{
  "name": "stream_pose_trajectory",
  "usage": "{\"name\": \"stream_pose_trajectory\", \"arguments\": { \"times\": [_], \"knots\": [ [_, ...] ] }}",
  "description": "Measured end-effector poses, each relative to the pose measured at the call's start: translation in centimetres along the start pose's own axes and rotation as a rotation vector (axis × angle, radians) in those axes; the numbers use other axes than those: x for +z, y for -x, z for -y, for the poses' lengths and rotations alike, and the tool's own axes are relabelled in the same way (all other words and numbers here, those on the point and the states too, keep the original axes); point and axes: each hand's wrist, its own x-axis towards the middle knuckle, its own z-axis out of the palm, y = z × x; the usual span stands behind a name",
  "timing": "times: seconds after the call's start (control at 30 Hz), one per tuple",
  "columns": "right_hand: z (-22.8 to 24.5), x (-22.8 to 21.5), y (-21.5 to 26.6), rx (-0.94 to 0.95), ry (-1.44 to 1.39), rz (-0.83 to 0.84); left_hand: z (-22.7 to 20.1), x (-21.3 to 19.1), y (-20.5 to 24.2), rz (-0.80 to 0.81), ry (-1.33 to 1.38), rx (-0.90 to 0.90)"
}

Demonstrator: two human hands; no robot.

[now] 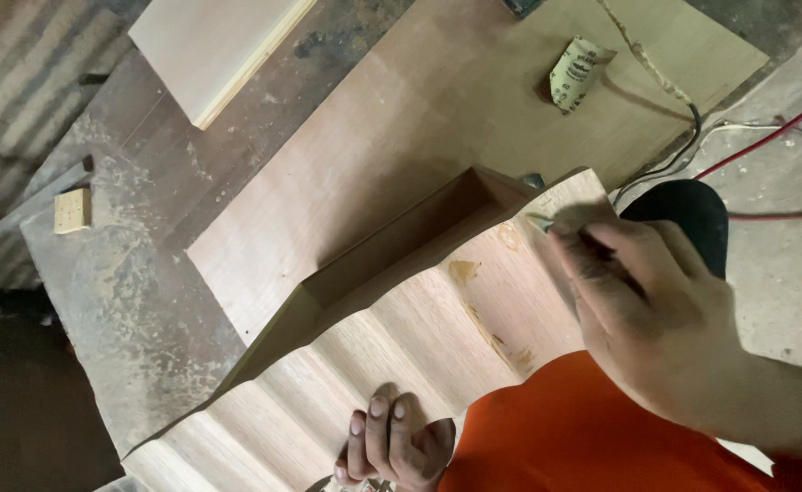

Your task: The person mixes a substance in a cup and applies it along the seams and edges of wooden furniture components using a small brush and a tool.

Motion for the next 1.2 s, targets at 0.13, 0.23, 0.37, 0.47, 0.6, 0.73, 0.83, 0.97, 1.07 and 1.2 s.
{"name": "stream_pose_trajectory", "arguments": {
  "times": [0.13,0.23,0.37,0.47,0.6,0.73,0.83,0.97,1.07,1.2],
  "knots": [
    [0.9,0.0,0.8,0.027,0.067,0.018,0.7,0.3,0.2,0.018,0.029,0.021],
    [0.6,-0.9,0.4,-0.004,-0.01,0.055,1.2,1.2,-0.1,-0.188,-0.099,0.12],
    [-0.1,-1.3,-0.3,0.007,-0.131,0.076,0.9,0.8,-0.4,-0.087,-0.015,0.067],
    [0.6,-1.2,-0.6,-0.01,-0.074,0.071,0.8,-0.1,0.3,-0.055,0.016,0.037],
    [-0.3,-1.7,-0.7,-0.03,-0.117,0.156,0.6,-1.1,0.2,0.074,0.033,-0.019],
    [0.2,-1.3,-0.7,-0.031,-0.047,0.085,0.6,0.6,-0.2,-0.128,-0.027,0.048],
    [0.4,-1.7,-0.4,-0.082,0.065,0.104,0.4,0.0,-0.7,-0.051,0.006,-0.023],
    [-1.7,-3.2,0.3,-0.03,-0.197,0.182,1.1,0.3,-0.9,-0.054,0.0,0.06],
    [-4.3,-4.1,0.5,-0.057,-0.012,0.159,0.6,-0.8,-1.0,0.022,0.024,0.014],
    [-4.5,-3.6,0.2,-0.181,0.228,0.096,0.2,0.3,0.2,-0.069,0.078,-0.097]
  ]
}}
